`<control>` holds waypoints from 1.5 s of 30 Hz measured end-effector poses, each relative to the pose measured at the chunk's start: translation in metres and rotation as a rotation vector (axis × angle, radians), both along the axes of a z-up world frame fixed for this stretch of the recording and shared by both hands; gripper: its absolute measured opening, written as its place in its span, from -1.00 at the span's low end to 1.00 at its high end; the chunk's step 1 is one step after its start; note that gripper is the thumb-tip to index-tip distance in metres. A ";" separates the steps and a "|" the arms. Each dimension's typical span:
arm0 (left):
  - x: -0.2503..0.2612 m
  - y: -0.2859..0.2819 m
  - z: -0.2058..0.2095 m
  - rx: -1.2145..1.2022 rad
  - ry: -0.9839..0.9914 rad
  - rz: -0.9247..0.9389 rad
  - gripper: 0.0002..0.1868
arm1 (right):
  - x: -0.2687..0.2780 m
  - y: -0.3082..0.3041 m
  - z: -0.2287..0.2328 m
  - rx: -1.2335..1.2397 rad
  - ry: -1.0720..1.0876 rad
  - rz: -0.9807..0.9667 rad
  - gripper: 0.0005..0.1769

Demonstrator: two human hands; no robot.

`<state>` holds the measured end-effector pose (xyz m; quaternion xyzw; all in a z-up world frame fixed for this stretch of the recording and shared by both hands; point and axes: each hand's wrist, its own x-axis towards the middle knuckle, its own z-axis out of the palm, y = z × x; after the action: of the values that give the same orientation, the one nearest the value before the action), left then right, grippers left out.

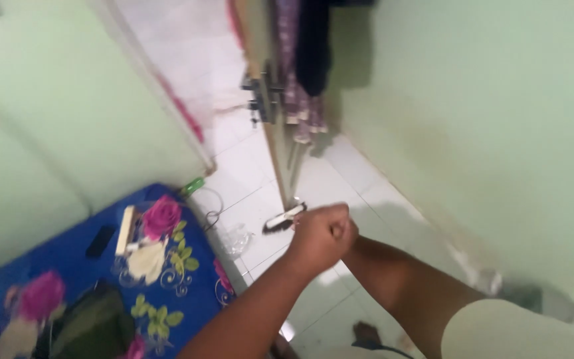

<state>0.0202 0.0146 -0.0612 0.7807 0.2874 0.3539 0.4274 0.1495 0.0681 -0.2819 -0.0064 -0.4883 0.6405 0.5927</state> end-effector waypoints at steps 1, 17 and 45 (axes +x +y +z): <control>-0.002 -0.001 -0.007 -0.008 0.028 0.017 -0.75 | -0.003 0.006 0.009 -0.034 -0.146 0.018 -0.42; -0.059 -0.003 0.095 -0.352 -0.355 0.461 -0.65 | -0.091 -0.081 0.094 0.032 -1.510 0.206 -0.56; -0.040 -0.062 0.005 -0.141 -0.062 0.758 -0.69 | -0.100 -0.028 -0.020 -0.371 -0.328 0.700 -0.67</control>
<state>-0.0194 -0.0469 -0.0561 0.5766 0.5664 0.4895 0.3274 0.0498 0.0406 -0.3021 -0.0487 -0.4254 0.8704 0.2431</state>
